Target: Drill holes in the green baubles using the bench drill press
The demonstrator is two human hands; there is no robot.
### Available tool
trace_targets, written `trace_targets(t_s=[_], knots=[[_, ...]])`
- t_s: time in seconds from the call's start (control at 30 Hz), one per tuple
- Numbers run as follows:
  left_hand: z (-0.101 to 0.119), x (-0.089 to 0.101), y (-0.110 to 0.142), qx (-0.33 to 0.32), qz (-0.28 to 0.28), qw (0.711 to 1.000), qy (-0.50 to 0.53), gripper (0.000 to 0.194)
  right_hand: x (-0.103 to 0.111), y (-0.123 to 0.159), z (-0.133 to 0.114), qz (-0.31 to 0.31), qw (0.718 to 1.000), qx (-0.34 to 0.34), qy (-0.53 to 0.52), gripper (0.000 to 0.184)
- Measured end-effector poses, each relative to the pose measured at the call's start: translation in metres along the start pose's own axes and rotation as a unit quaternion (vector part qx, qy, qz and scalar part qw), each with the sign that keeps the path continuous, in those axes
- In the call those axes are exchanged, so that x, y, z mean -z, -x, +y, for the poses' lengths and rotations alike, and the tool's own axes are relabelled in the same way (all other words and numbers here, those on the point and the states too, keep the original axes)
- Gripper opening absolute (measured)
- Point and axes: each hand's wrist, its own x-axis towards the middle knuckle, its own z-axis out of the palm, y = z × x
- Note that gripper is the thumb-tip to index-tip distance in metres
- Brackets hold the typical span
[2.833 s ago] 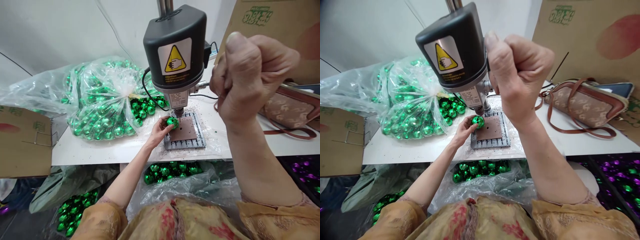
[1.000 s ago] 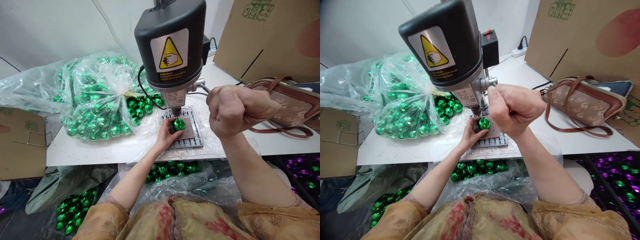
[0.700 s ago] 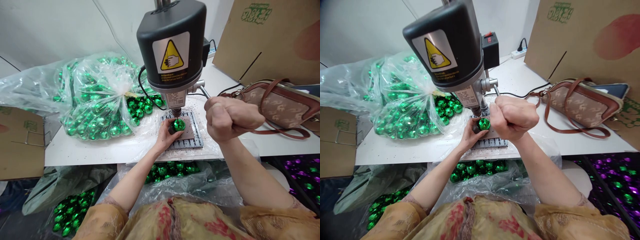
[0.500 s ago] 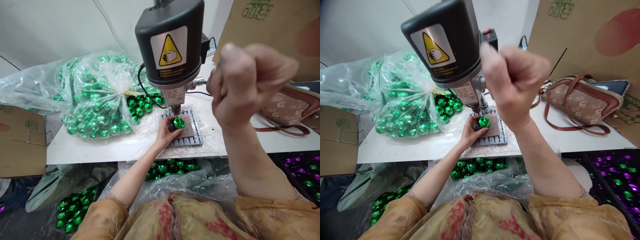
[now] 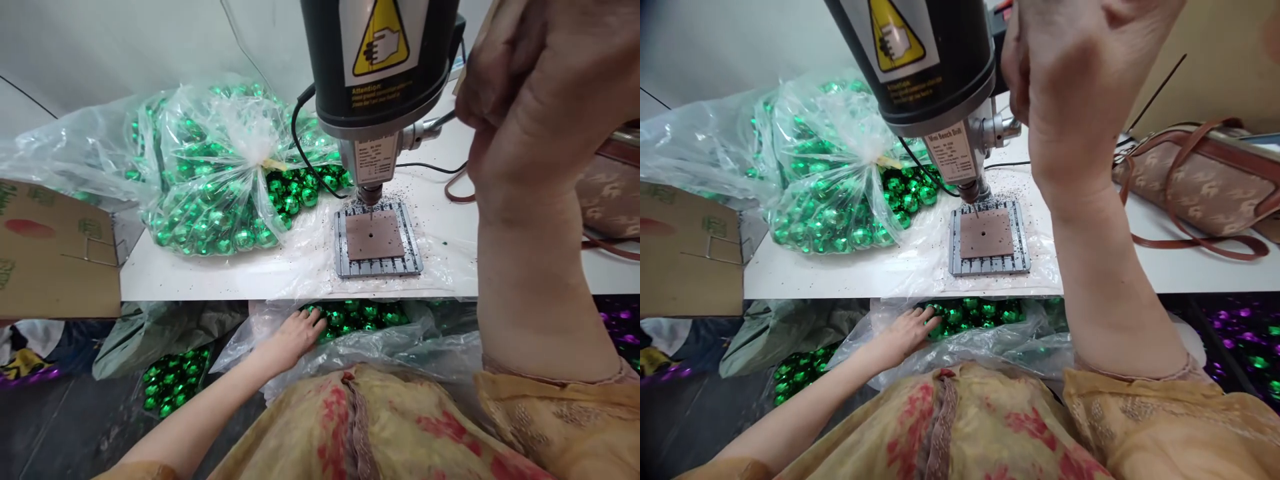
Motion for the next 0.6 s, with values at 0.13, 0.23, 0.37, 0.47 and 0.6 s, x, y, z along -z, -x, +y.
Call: trace_targets(t_s=[0.13, 0.23, 0.37, 0.47, 0.6], knots=[[0.000, -0.001, 0.004, -0.010, -0.004, 1.000, 0.000, 0.040, 0.006, 0.000, 0.014, 0.036, 0.995, 0.090, 0.016, 0.050], [-0.012, 0.035, -0.007, -0.059, 0.071, 0.992, 0.088, 0.020, 0.010, -0.003, 0.024, 0.021, 0.993, 0.108, -0.041, 0.048], [-0.059, 0.091, -0.061, -0.010, 0.350, 0.928, 0.132, 0.021, 0.010, -0.005, 0.025, 0.017, 0.989, 0.130, -0.068, 0.041], [-0.103, 0.122, -0.122, 0.065, 0.432, 0.895, 0.086, 0.031, 0.005, -0.001, 0.020, 0.045, 0.989, 0.135, -0.034, 0.043], [-0.134, 0.140, -0.187, 0.143, 0.436, 0.883, 0.097, 0.030, 0.000, 0.006, 0.010, 0.038, 0.985, 0.170, 0.018, 0.042]])
